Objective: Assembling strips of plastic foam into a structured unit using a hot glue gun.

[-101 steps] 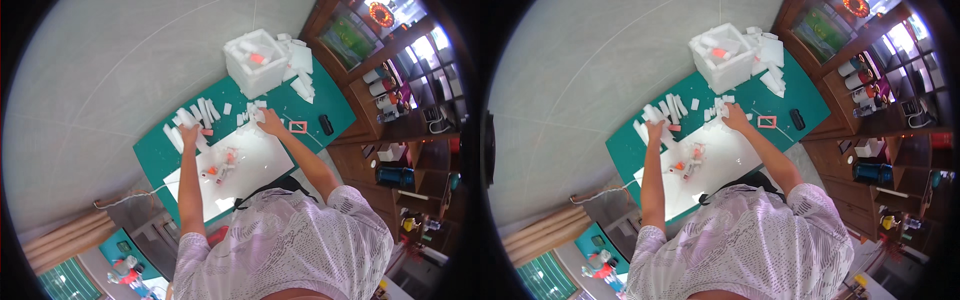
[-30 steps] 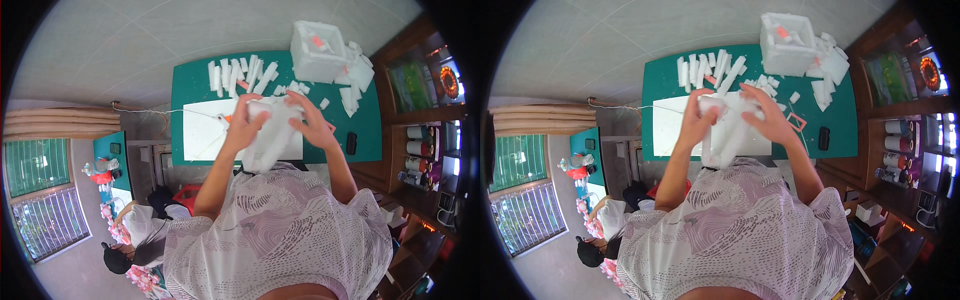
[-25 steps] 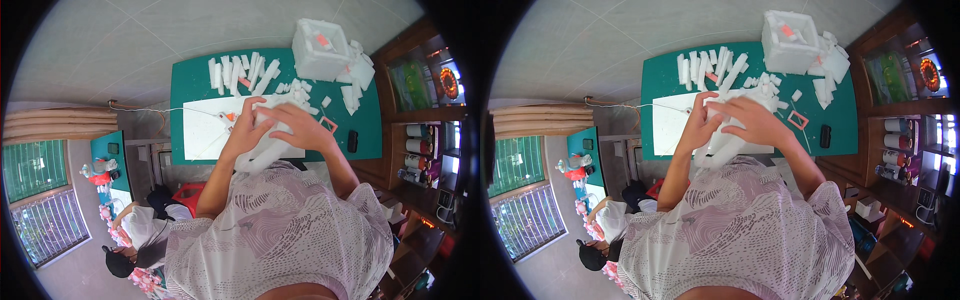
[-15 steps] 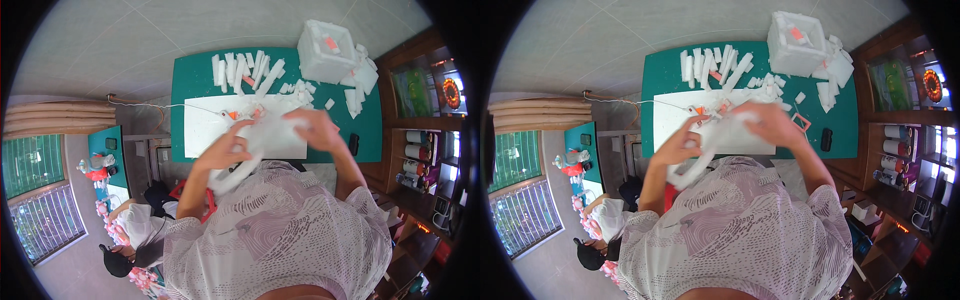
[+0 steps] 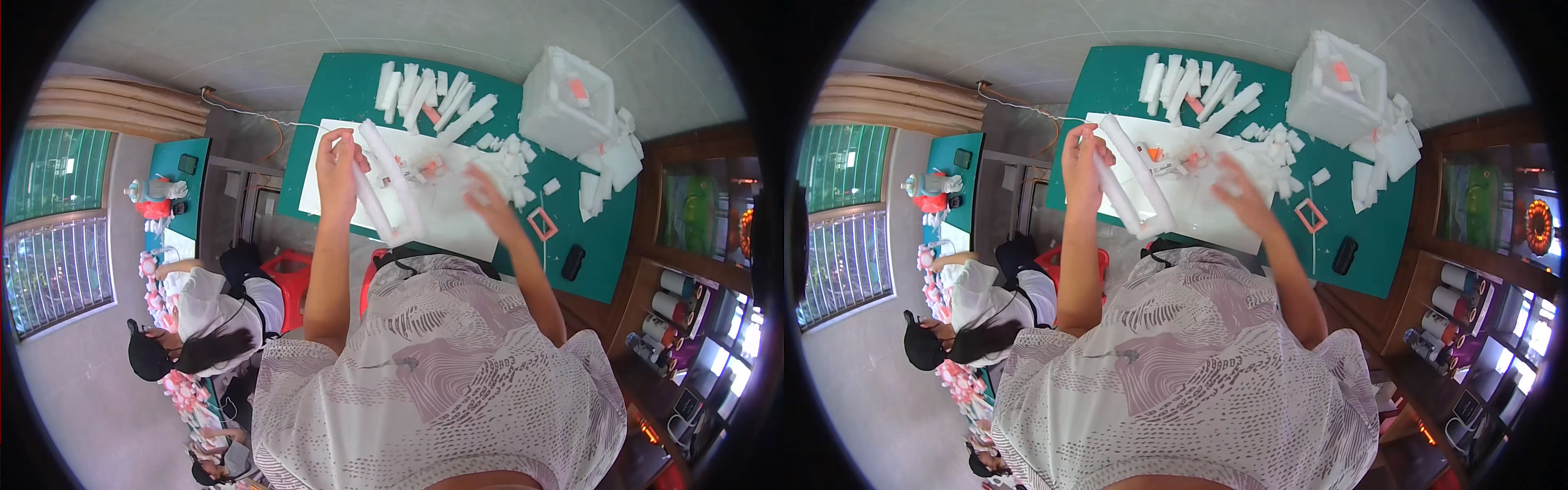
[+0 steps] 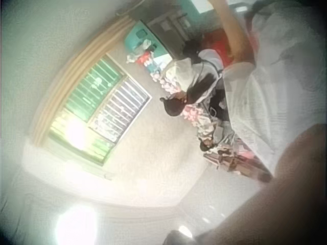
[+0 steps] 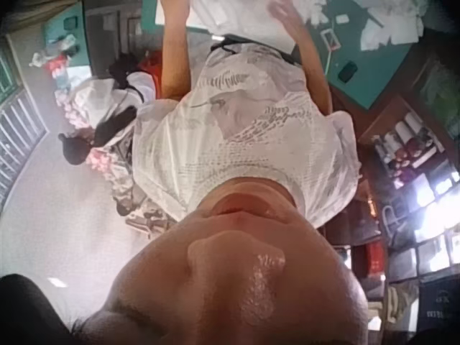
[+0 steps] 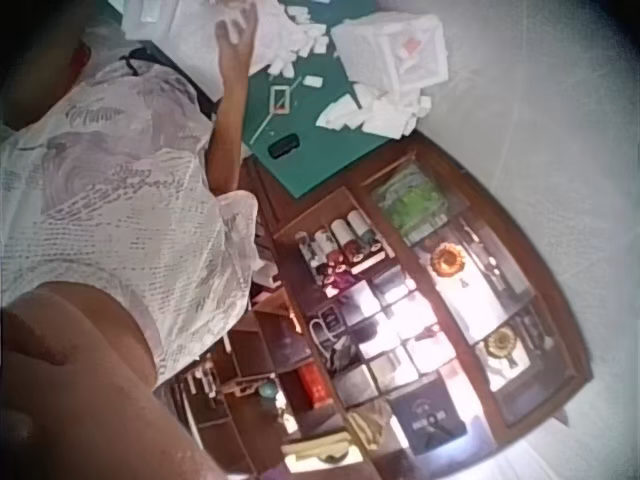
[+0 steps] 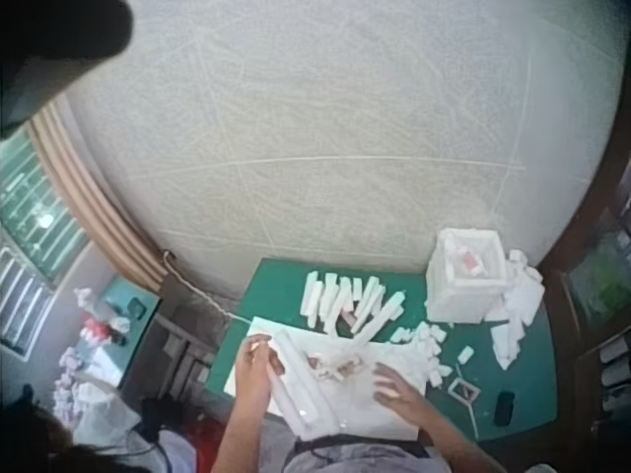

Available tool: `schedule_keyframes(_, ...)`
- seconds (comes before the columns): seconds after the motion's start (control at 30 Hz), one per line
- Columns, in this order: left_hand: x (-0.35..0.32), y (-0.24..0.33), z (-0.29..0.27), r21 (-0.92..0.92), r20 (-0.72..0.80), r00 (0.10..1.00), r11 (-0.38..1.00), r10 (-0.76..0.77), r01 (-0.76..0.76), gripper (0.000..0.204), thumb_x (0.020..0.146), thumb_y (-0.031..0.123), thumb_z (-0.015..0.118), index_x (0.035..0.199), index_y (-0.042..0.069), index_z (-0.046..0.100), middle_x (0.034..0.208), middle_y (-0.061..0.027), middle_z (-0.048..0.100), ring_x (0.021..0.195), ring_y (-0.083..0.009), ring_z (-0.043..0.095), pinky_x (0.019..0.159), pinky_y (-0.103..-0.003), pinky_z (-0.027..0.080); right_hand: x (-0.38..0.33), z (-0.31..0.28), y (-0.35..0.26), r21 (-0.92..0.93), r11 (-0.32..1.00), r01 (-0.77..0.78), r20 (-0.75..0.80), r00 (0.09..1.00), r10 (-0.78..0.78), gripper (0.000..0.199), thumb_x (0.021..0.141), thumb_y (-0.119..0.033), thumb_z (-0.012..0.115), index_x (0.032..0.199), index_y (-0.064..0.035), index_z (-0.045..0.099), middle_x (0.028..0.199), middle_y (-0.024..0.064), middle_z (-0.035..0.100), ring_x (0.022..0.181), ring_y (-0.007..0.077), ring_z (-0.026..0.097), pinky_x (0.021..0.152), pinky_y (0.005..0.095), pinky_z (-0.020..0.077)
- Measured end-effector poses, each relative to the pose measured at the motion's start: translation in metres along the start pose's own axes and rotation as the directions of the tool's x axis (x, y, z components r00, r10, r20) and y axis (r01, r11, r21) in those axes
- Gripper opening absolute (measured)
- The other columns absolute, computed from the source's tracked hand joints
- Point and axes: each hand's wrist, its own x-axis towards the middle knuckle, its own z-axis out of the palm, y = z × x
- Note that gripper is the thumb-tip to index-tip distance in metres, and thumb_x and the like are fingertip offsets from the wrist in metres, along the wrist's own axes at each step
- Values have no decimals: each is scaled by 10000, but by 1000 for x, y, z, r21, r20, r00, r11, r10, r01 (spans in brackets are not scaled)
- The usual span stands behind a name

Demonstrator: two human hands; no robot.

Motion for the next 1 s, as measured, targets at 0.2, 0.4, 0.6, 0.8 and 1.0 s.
schedule_keyframes(0.2, -28, -29, 39, 37, 36, 990, 990, 138, -139, 381, 941, 221, 461, 1247, 42, 323, 993, -101, 534, 782, -147, 565, 697, -270, 450, -23, 36, -1, 73, 982, -172, 279, 949, 145, 485, 846, -186, 592, 1228, 26, 381, 1031, 113, 550, 837, 149, 574, 624, 271, 507)
schedule_keyframes(0.4, -101, -110, 56, 448, 312, 932, 894, -187, 29, 483, 937, 210, 466, 1321, 10, 252, 1174, -177, 479, 985, -214, 556, 763, -288, 484, -49, 0, 6, 92, 995, -23, -70, 997, 30, 340, 838, -201, 544, 1029, 59, 435, 818, 159, 595, 623, 183, 612, 561, 289, 512)
schedule_keyframes(0.6, -126, -115, 119, 374, 396, 859, 911, -326, 173, 238, 937, 215, 471, 998, -15, 477, 685, -45, 554, 517, -79, 504, 436, -208, 389, -81, -28, 6, -33, 996, -79, -174, 982, 72, 325, 843, -192, 488, 1041, 58, 427, 732, 143, 602, 569, 174, 597, 495, 293, 478)
schedule_keyframes(0.8, -131, -111, 131, 345, 530, 752, 909, -393, 232, 221, 944, 202, 454, 995, -3, 518, 651, -22, 519, 475, -63, 438, 416, -205, 346, -108, -55, 7, 163, 986, -23, -60, 998, 33, 334, 848, -173, 479, 1107, 35, 450, 736, 96, 591, 547, 122, 534, 494, 258, 445)
schedule_keyframes(1.0, -136, -102, 136, 377, 563, 648, 857, -513, 351, 253, 935, 222, 476, 1025, -6, 538, 605, -11, 492, 443, -53, 386, 402, -188, 290, -130, -75, 5, 281, 952, -123, 96, 990, 99, 293, 846, -142, 472, 1093, 13, 497, 776, 72, 601, 542, 112, 516, 496, 250, 429)
